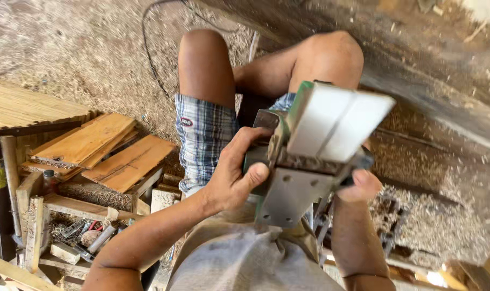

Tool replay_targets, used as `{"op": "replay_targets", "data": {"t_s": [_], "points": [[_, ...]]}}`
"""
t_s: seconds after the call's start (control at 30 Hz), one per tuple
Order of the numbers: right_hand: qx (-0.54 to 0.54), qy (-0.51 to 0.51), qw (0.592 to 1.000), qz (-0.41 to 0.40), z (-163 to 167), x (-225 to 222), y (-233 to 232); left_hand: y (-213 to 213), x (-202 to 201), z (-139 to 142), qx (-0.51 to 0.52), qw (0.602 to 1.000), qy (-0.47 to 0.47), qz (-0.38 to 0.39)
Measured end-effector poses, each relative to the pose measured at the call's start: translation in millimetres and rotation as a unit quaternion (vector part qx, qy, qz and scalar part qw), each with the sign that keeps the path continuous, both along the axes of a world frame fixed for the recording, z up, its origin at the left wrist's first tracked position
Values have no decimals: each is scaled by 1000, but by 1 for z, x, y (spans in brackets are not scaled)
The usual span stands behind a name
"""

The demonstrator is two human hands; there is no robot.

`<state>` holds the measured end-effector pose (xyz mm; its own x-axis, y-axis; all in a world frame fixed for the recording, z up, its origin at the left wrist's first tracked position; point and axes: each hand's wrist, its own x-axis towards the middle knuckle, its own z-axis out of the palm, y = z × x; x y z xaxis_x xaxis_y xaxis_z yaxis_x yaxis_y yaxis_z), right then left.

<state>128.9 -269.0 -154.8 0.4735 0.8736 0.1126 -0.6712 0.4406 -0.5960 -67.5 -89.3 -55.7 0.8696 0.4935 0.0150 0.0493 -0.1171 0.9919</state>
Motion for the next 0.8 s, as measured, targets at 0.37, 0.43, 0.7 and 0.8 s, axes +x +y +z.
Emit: {"op": "replay_targets", "data": {"t_s": [0.37, 0.43, 0.7, 0.8], "points": [[-262, -16, 957, -126, 7, -42, 24, -24, -17, -44, -116, 977, 86, 158], [-303, -200, 920, -149, 0, -50, 21, -31, -22, -63, -202, 956, 118, 179], [-422, -407, 797, -142, 2, -47, 12, -11, -30, -45, 152, 918, 366, 32], [-469, -384, 772, -189, 4, -47, 25, 34, -28, -26, 329, 878, 319, 141]]}}
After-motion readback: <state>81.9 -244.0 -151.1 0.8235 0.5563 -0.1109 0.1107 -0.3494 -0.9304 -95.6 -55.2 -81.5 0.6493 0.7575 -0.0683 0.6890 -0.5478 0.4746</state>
